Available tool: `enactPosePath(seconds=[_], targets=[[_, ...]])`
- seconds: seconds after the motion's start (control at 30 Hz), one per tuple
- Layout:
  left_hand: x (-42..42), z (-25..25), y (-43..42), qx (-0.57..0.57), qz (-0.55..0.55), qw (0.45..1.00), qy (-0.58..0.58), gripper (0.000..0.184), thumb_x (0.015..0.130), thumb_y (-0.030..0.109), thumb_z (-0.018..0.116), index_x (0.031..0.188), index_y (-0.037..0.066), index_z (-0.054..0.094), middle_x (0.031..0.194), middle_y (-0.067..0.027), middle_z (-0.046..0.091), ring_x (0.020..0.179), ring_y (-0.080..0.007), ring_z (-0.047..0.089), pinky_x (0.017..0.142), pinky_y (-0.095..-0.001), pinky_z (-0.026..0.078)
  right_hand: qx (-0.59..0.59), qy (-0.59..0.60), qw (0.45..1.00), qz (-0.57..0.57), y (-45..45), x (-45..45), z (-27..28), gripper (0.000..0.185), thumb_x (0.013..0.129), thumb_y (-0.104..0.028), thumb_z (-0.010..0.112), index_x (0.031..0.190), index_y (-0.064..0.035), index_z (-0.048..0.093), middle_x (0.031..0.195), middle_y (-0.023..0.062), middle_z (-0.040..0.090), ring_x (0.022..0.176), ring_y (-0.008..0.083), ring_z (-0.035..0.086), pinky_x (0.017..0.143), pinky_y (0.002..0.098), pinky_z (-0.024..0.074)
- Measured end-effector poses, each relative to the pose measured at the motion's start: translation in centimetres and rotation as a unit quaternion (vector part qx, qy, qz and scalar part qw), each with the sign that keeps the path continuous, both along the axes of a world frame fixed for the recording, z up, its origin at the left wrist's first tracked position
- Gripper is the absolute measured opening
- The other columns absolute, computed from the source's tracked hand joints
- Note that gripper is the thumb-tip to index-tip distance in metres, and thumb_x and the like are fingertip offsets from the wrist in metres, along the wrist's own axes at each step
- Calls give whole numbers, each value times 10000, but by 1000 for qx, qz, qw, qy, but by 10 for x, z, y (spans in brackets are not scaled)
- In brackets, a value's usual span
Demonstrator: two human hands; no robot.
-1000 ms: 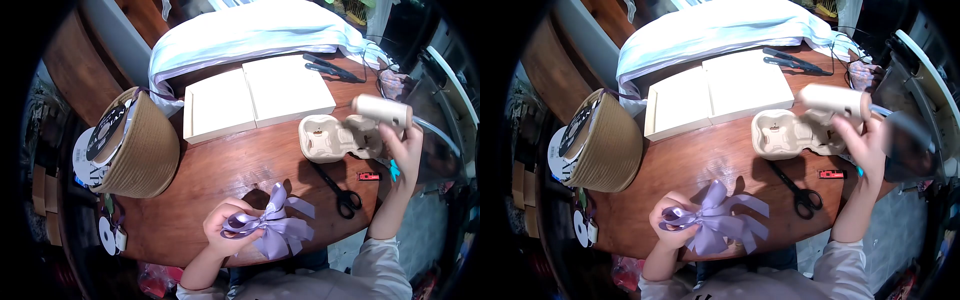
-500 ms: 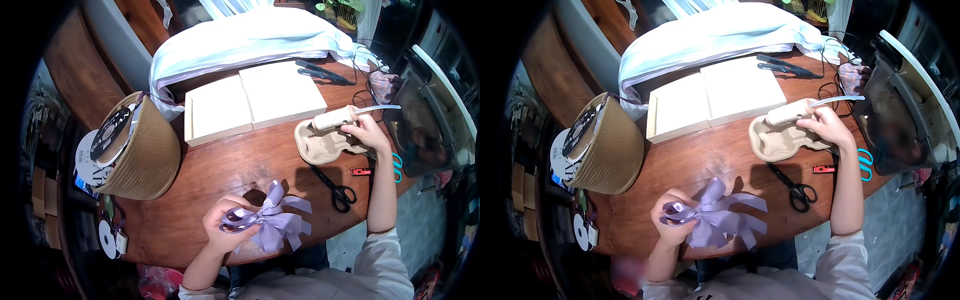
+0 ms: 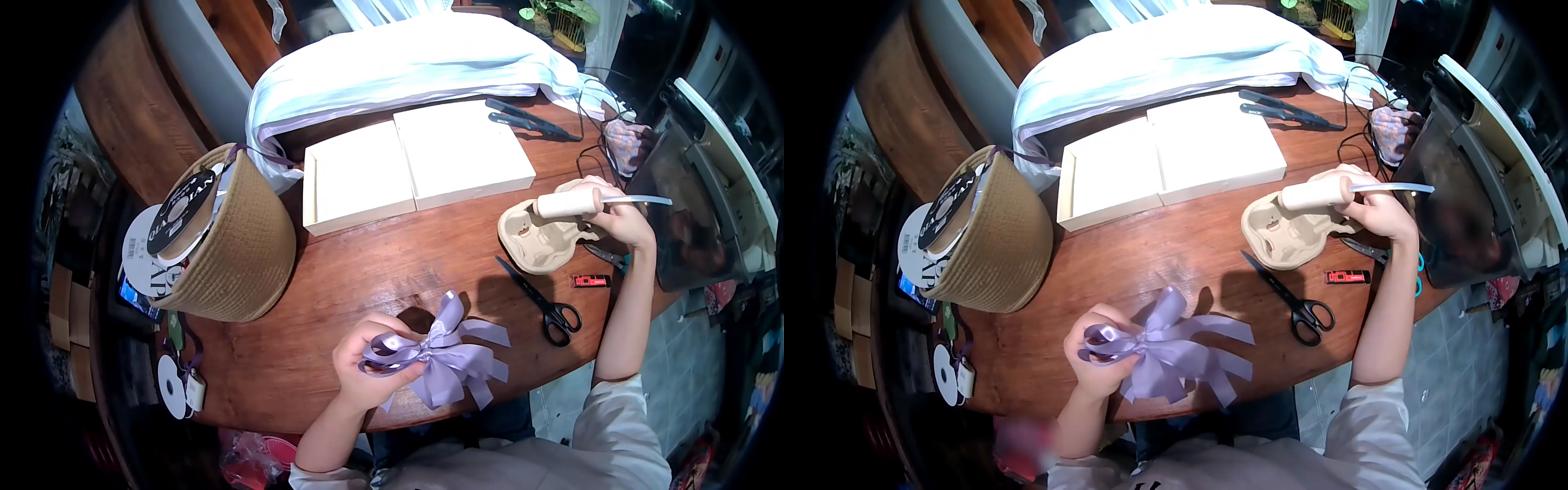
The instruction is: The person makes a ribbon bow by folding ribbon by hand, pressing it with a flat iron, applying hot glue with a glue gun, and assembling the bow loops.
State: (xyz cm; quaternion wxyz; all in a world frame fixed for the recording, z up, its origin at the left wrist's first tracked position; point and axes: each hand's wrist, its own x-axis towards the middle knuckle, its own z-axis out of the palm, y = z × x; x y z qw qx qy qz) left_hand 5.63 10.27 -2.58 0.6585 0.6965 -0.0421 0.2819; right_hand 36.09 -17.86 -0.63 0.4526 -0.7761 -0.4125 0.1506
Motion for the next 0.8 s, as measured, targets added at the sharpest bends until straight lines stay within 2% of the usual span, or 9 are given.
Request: enactPosePath(seconds=[0.17,0.23,0.43,0.47,0.57,0.6,0.7,0.73,0.8], targets=[[1,1,0,5,-2,1000,0,317,623,20,785,825,6,541,844,-143,602,748,-167,595,650,-262,459,24,-135,990,32,13,-5,9,253,665,-50,598,914,-13,622,892,70,584,866,203,524,761,311,419],[1,0,0,3,-1,1000,0,318,624,20,785,826,3,540,847,-146,601,745,-169,596,648,-261,459,48,-131,990,29,15,-11,13,164,688,-57,578,840,-32,636,859,55,601,846,205,522,771,326,389],[2,3,0,3,-8,1000,1,322,623,10,782,828,3,534,848,-148,599,759,-188,608,670,-280,474,-7,-145,989,11,24,-13,3,174,695,-46,544,839,-68,640,876,47,602,906,211,495,821,328,339],[2,4,-1,1,-11,1000,-3,323,622,5,782,828,4,533,849,-148,600,763,-191,610,672,-283,476,-60,-145,988,13,24,-14,7,263,684,-48,531,929,-61,626,948,81,580,998,241,472,914,348,318],[3,5,0,0,-14,1000,-10,327,618,-6,781,827,8,530,852,-148,601,771,-198,616,676,-289,481,-24,-252,967,4,31,-22,10,392,672,-27,513,1058,-45,578,1057,125,540,1085,278,446,1031,369,243],[3,5,1,1,-14,1000,-10,328,617,-9,782,826,9,530,853,-148,602,772,-200,618,675,-290,481,-56,-285,957,1,31,-27,16,485,673,-6,490,1158,-23,507,1176,159,493,1197,323,386,1090,406,158],[1,5,1,2,-11,1000,-11,329,616,-9,783,826,10,531,853,-147,605,774,-198,618,673,-291,481,-68,-357,926,-107,23,-43,22,501,672,18,477,1172,-13,489,1241,171,468,1244,345,347,1083,415,193],[1,5,1,1,-10,1000,-14,327,617,-9,783,825,11,531,851,-146,605,773,-197,618,672,-291,481,-80,-368,914,-150,16,-51,30,467,685,40,465,1148,-5,504,1253,184,464,1246,343,362,1054,405,262],[1,6,2,4,-5,1000,-19,322,620,-7,782,824,11,533,851,-146,604,771,-195,617,672,-290,481,-83,-404,878,-244,2,-80,48,277,712,61,469,968,32,570,1044,174,582,1011,304,549,868,368,426]])
